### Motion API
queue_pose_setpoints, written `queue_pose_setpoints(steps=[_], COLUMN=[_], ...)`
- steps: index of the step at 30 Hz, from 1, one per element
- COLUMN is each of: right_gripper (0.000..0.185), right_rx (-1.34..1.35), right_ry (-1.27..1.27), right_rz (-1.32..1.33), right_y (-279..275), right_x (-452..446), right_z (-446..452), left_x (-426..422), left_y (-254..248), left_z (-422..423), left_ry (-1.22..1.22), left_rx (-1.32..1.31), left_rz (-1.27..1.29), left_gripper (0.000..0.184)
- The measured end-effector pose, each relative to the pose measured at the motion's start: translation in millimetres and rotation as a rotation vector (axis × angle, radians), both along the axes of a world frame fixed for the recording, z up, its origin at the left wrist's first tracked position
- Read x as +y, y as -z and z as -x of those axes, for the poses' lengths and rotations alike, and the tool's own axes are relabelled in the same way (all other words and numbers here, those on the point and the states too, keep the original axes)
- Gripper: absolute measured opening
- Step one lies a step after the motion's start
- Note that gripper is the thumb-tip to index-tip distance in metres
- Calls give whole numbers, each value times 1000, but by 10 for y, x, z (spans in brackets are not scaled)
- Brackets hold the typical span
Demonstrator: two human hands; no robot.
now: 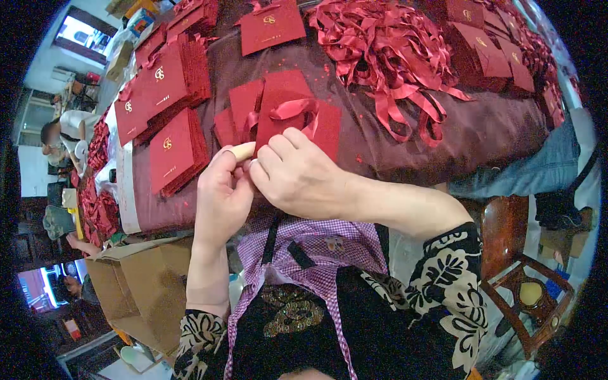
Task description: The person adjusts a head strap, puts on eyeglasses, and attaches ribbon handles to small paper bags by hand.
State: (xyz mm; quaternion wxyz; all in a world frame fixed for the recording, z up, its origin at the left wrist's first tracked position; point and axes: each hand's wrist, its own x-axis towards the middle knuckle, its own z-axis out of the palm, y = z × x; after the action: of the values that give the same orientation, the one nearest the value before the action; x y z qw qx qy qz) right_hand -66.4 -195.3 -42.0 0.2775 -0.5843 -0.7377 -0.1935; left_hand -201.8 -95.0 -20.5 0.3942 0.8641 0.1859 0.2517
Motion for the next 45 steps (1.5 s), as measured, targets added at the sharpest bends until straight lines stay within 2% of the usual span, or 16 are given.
queue_pose_setpoints(steps=[4,7,8,15,18,21,23,26,27,31,34,37,41,42,44,45], right_gripper=[17,18,18,18,28,36,36,17,9,8,9,10,12,18,22,25], right_rx=[187,382,379,313,449,304,201,216,278,405,476,431,443,467,447,428], right_ry=[-39,-90,-90,-85,-209,-138,-205,-304,-363,-568,-711,-670,-583,-561,-503,-481], right_rz=[-22,-14,-17,-40,258,92,100,110,174,257,340,335,314,296,289,270], right_y=[-61,-111,-104,-66,-175,-412,-473,-317,-347,-374,-459,-486,-478,-459,-417,-415], right_x=[0,-61,-79,-152,-258,-240,-146,-46,-56,-122,-193,-291,-307,-300,-287,-284], right_z=[-139,-185,-178,-157,-330,-449,-455,-492,-523,-535,-507,-496,-572,-582,-651,-685], left_x=[33,73,80,116,139,113,81,76,88,143,315,607,560,513,435,438], left_y=[25,-13,-16,-42,-41,-12,-9,-75,-7,78,76,139,235,235,230,239], left_z=[50,37,35,28,56,54,56,64,76,172,191,239,242,215,182,223], left_ry=[16,42,69,198,219,242,264,327,354,363,123,-88,-198,-196,-361,-348], left_rx=[-66,-64,-42,44,54,26,6,63,-1,-92,-183,-495,-237,-239,-281,-333], left_rz=[323,207,92,75,80,89,78,169,277,491,987,1236,1061,1061,738,698], left_gripper=[24,21,22,11,11,10,11,8,8,11,9,10,12,12,13,15])
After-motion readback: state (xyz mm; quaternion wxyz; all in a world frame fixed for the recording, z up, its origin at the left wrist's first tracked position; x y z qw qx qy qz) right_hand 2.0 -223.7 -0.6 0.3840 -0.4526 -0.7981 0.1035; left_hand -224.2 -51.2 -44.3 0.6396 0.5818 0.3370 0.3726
